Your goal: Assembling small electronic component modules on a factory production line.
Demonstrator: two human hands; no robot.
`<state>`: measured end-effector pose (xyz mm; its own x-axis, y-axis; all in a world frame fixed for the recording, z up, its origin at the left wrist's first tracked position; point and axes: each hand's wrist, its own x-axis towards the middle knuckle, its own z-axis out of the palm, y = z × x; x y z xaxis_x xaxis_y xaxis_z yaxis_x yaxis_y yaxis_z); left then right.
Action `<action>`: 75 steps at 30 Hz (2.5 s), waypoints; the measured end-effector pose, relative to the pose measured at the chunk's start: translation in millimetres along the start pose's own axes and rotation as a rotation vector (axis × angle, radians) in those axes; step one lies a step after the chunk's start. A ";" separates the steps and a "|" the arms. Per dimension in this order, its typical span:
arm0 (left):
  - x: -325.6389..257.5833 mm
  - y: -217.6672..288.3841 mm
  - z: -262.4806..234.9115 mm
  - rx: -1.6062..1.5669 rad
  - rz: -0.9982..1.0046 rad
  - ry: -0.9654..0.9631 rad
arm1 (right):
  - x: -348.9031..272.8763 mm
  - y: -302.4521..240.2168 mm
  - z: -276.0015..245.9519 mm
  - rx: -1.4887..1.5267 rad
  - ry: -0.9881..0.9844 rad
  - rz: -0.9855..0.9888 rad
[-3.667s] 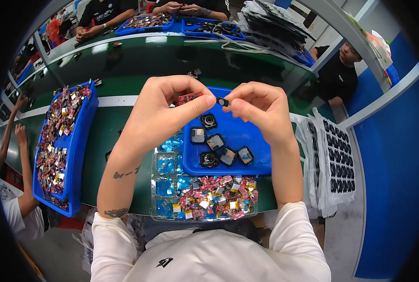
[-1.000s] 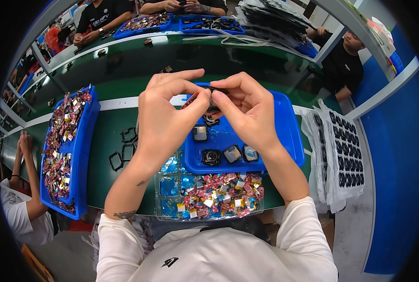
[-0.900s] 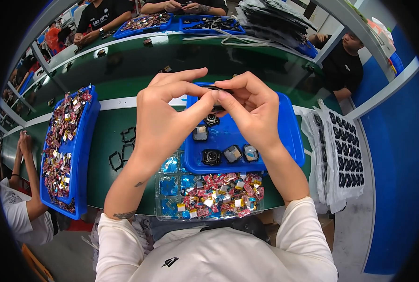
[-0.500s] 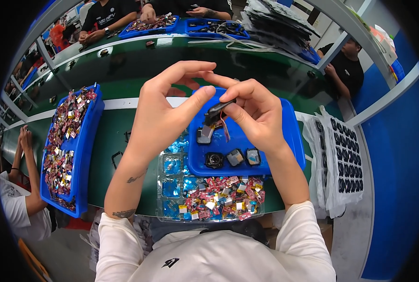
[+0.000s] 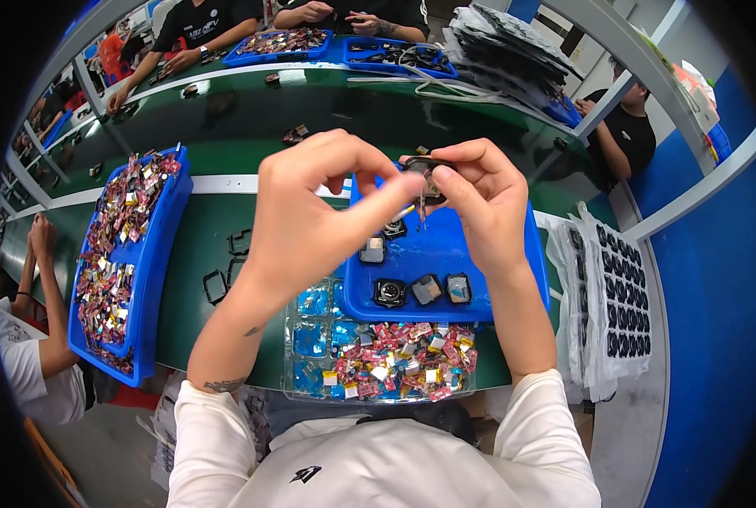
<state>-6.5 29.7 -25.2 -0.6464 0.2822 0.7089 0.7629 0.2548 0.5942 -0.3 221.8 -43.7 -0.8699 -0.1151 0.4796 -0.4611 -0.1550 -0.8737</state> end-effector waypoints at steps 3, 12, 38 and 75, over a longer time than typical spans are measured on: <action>-3.2 -1.3 10.0 0.073 0.079 0.004 | 0.0 2.6 3.6 -0.019 0.062 -0.007; -4.7 -3.1 17.0 -0.028 -0.076 -0.055 | -0.2 -0.8 1.4 0.074 0.122 0.032; -3.6 -10.5 25.1 -0.595 -0.554 -0.072 | -7.5 8.4 14.4 -0.047 0.226 -0.200; 2.8 -9.6 -10.5 -0.377 -0.275 0.130 | 57.8 83.8 -198.3 -0.869 0.502 0.372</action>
<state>-15.5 18.3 -24.9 -0.8360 0.1271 0.5338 0.5313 -0.0557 0.8453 -123.9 396.7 -105.5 -0.8628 0.4362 0.2554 0.0535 0.5813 -0.8119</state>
